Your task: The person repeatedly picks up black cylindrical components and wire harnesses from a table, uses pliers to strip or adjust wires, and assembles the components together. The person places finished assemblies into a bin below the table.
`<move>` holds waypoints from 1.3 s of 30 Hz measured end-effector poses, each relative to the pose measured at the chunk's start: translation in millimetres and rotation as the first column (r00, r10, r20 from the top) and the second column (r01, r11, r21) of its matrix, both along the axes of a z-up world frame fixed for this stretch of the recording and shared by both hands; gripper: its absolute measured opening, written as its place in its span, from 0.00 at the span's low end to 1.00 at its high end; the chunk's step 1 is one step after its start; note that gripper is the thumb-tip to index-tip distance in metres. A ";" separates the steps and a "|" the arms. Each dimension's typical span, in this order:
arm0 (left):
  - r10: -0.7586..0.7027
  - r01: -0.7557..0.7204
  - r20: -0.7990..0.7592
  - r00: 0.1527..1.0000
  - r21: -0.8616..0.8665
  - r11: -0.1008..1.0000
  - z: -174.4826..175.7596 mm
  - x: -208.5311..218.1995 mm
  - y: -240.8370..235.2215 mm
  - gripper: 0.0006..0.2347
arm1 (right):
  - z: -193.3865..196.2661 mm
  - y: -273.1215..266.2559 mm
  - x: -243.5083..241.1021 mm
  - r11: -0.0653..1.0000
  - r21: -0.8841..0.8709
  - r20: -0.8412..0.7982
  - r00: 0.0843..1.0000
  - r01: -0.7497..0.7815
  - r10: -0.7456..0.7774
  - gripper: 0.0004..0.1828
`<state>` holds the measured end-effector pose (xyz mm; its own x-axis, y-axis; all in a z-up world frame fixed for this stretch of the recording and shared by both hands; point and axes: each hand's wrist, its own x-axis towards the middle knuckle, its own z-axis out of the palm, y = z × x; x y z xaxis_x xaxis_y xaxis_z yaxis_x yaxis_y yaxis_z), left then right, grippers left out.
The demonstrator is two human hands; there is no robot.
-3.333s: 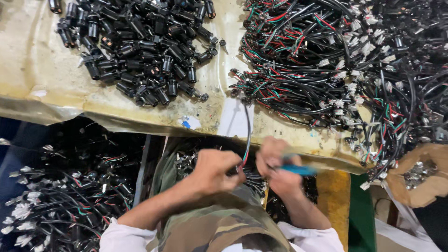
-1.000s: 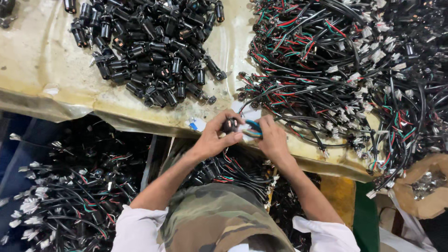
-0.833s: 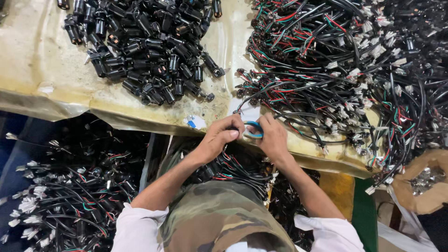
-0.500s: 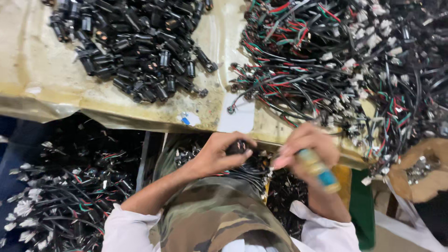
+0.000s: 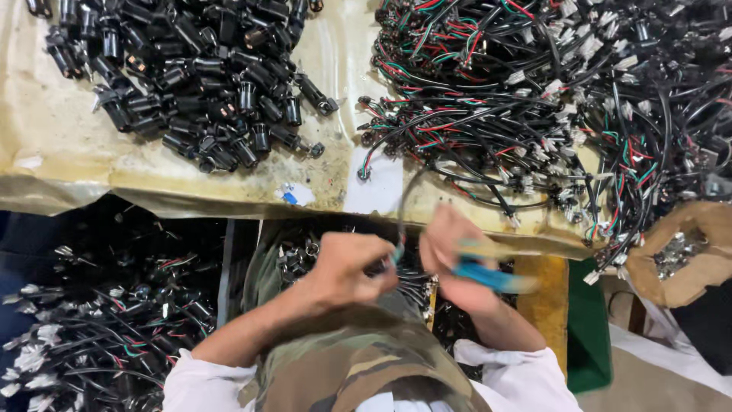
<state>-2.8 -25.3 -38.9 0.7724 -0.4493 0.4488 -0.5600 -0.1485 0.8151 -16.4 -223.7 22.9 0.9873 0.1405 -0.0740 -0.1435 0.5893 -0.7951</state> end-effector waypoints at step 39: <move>0.068 -0.382 0.442 0.894 0.677 0.629 -45.6 235.8 61.2 0.05 | -94.1 11.3 112.4 -0.150 -0.921 0.251 0.841 0.361 0.480 0.22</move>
<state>232.9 36.0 -84.5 0.7583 -0.5779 0.3016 -0.6335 -0.7625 0.1316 96.0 -212.4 -71.2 0.9106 0.3886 0.1408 0.4131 -0.8446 -0.3407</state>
